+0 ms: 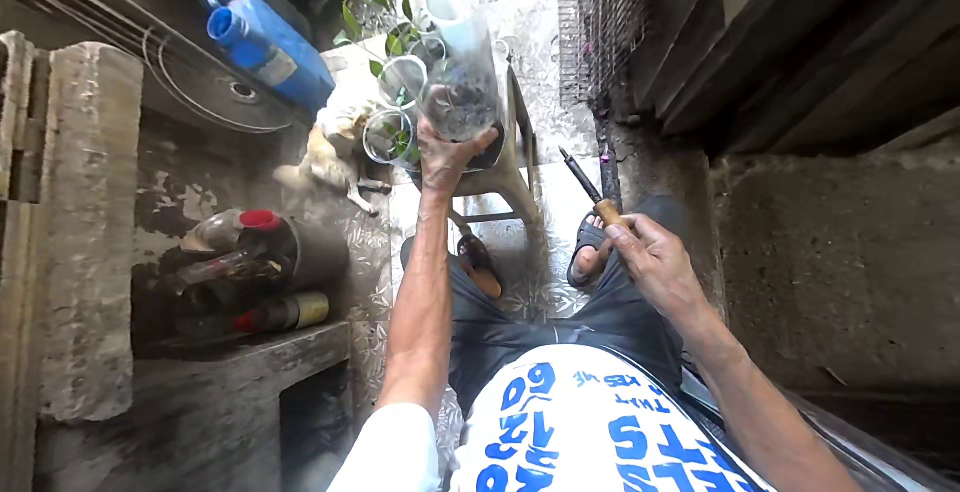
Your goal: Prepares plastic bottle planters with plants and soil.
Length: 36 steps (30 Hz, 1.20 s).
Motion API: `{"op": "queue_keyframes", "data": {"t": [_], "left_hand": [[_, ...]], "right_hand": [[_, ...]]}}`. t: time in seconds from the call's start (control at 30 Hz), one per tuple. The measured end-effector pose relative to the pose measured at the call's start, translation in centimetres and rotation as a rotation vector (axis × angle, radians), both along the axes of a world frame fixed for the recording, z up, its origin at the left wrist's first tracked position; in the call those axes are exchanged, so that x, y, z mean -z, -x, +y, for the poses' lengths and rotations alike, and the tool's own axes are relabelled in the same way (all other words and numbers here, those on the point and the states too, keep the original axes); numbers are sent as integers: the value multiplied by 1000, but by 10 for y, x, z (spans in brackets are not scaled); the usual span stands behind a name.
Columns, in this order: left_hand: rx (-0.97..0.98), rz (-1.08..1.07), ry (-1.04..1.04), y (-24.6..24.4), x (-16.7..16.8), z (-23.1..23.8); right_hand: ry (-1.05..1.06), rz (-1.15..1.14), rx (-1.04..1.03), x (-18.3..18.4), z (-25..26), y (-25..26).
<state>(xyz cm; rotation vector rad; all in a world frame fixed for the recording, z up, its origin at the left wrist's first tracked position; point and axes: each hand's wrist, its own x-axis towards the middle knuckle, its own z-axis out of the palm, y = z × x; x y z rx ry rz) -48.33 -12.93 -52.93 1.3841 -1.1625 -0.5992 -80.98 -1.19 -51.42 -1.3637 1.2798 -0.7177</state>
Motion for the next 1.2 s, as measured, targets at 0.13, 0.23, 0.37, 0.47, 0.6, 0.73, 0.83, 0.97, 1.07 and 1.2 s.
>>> {"op": "queue_keyframes", "data": {"t": [0.13, 0.23, 0.37, 0.47, 0.6, 0.73, 0.83, 0.97, 1.07, 1.2], "left_hand": [[24, -26, -47, -12, 34, 2], [58, 30, -55, -19, 55, 1], [90, 37, -42, -24, 65, -7], [98, 63, -27, -28, 65, -9], [102, 134, -27, -33, 65, -5], [116, 158, -31, -34, 64, -4], [130, 174, -41, -35, 64, -4], [132, 212, 4, -35, 69, -3], [128, 227, 0, -31, 66, -5], [125, 205, -22, -31, 63, -6]], "right_hand": [[35, 263, -31, 1, -6, 2], [102, 424, -73, 4, -13, 0], [131, 459, -157, 20, -28, -15], [156, 490, -183, 29, -39, -28], [245, 524, -165, 32, -52, -40], [333, 566, -161, 28, -58, -50], [332, 595, -157, 32, -67, -55], [307, 567, -162, 34, -73, -59], [311, 537, -154, 35, -75, -66], [280, 535, -157, 39, -78, -70]]}}
